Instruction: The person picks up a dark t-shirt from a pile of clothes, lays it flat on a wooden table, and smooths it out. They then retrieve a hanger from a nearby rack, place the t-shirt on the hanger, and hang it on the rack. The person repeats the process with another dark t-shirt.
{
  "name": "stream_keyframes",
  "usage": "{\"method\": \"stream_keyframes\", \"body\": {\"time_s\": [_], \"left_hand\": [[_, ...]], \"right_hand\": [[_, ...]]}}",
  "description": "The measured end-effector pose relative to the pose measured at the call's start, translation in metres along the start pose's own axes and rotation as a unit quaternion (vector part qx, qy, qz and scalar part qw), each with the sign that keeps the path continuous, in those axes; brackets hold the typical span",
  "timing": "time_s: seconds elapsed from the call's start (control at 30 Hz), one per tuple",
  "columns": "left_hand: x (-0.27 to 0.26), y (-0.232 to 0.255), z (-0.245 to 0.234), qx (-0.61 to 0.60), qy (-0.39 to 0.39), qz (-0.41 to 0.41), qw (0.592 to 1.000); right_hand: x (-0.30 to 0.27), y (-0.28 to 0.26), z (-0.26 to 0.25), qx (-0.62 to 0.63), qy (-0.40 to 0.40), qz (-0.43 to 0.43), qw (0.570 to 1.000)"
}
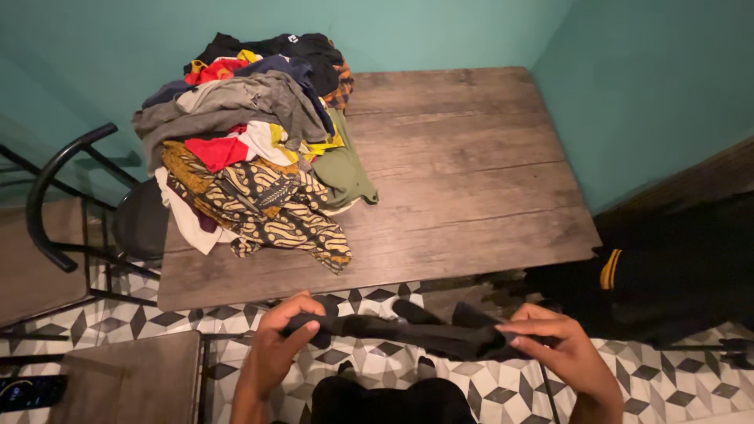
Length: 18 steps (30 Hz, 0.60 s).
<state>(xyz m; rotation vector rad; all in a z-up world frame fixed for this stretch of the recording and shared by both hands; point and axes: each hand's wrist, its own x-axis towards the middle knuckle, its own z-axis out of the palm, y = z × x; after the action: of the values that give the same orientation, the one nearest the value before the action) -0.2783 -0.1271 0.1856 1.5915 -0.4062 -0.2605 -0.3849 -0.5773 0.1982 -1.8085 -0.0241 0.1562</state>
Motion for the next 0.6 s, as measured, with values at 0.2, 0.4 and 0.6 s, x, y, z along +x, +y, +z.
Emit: {"method": "stream_keyframes", "body": {"time_s": [0.2, 0.4, 0.6], "left_hand": [[0.001, 0.0, 0.049, -0.017, 0.021, 0.021, 0.999], [0.026, 0.032, 0.107, 0.128, 0.151, 0.034, 0.98], [0.044, 0.059, 0.144, 0.3, 0.211, 0.126, 0.922]], "right_hand": [[0.002, 0.007, -0.031, -0.066, 0.122, -0.18, 0.974], [-0.002, 0.031, -0.063, -0.104, 0.267, -0.127, 0.95], [-0.002, 0.05, -0.108, -0.057, 0.216, -0.098, 0.97]]}}
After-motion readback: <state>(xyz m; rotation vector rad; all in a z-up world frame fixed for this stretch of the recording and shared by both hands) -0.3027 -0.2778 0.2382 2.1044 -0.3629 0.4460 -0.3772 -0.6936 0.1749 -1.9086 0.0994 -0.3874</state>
